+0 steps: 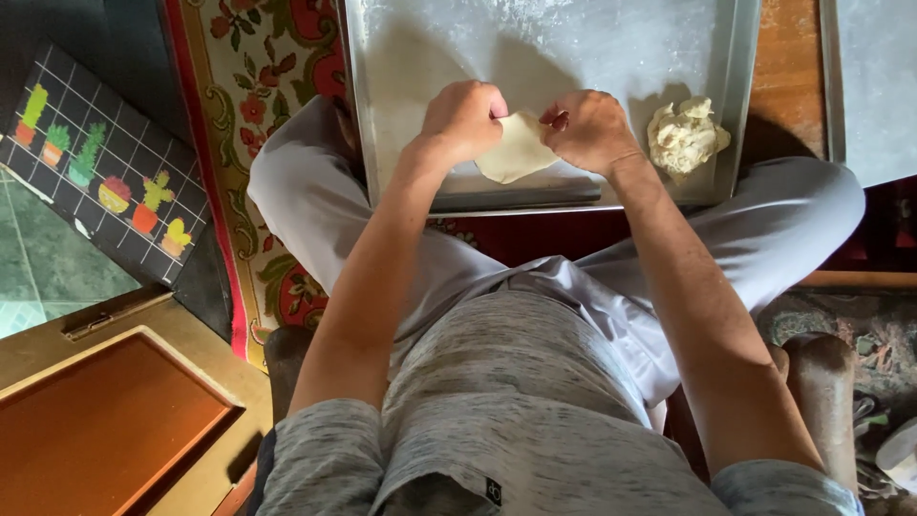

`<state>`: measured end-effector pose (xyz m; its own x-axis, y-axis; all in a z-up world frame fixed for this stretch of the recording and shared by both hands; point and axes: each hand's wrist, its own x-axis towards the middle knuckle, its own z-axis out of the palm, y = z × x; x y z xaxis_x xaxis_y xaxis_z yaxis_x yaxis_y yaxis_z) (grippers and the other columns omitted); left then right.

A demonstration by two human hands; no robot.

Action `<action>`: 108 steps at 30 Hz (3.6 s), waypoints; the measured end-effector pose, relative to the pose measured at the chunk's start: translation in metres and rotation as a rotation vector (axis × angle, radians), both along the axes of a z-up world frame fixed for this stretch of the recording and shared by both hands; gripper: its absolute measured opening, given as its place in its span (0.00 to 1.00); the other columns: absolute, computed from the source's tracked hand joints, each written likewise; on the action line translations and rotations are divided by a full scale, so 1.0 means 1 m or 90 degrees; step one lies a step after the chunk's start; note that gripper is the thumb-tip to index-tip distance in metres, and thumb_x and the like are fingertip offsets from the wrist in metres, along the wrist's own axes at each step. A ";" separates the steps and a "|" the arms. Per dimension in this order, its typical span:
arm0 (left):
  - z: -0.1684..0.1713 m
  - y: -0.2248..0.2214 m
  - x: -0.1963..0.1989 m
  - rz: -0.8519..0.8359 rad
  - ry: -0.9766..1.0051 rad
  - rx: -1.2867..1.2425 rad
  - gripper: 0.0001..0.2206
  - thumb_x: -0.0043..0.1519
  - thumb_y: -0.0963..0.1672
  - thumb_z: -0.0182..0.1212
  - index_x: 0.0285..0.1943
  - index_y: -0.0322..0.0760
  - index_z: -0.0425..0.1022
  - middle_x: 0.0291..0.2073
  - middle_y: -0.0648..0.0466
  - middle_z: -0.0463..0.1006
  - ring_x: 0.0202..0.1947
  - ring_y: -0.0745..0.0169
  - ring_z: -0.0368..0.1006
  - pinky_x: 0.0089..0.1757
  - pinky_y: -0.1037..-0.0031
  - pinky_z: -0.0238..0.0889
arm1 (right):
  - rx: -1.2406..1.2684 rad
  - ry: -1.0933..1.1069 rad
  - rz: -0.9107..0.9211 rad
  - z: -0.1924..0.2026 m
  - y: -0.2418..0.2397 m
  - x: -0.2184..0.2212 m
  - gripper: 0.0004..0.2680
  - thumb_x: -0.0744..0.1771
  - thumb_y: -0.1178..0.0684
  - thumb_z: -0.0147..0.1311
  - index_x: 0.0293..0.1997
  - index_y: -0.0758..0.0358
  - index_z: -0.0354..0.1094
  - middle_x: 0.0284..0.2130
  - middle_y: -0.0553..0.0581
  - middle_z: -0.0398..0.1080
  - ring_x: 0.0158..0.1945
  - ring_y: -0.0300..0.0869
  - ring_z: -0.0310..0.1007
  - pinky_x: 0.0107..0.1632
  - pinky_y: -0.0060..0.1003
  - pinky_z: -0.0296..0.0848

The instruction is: A person rolls a small piece of dough into a ball between their hands and then uses a small rolling pin to flatten it on a metal tray.

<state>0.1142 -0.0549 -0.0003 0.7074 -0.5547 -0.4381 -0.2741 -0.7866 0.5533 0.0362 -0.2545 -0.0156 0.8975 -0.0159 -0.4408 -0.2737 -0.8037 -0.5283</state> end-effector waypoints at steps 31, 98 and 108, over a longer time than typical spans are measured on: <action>-0.032 0.059 -0.073 -0.189 -0.075 -0.051 0.17 0.56 0.42 0.59 0.21 0.43 0.52 0.20 0.60 0.57 0.21 0.60 0.51 0.25 0.66 0.45 | -0.393 0.073 0.217 0.002 -0.028 -0.041 0.18 0.74 0.34 0.29 0.65 0.40 0.66 0.50 0.50 0.71 0.65 0.48 0.65 0.73 0.58 0.39; -0.053 0.019 -0.036 -0.041 -0.185 0.205 0.33 0.80 0.57 0.39 0.86 0.49 0.28 0.79 0.46 0.18 0.79 0.34 0.18 0.70 0.30 0.24 | -0.200 -0.178 0.067 -0.062 0.018 -0.016 0.28 0.76 0.28 0.23 0.85 0.51 0.24 0.79 0.65 0.18 0.82 0.60 0.15 0.80 0.69 0.25; -0.053 0.016 -0.019 -0.035 -0.187 0.180 0.34 0.81 0.55 0.45 0.87 0.49 0.28 0.79 0.45 0.17 0.79 0.33 0.16 0.70 0.29 0.21 | -0.194 -0.142 0.085 -0.056 0.014 0.004 0.26 0.78 0.32 0.25 0.84 0.51 0.22 0.79 0.67 0.17 0.82 0.62 0.13 0.79 0.69 0.20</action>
<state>0.0954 -0.0392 -0.0533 0.7978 -0.4817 -0.3627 -0.4340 -0.8763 0.2092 0.0402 -0.2409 -0.0711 0.9736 0.0079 -0.2283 -0.0612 -0.9538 -0.2943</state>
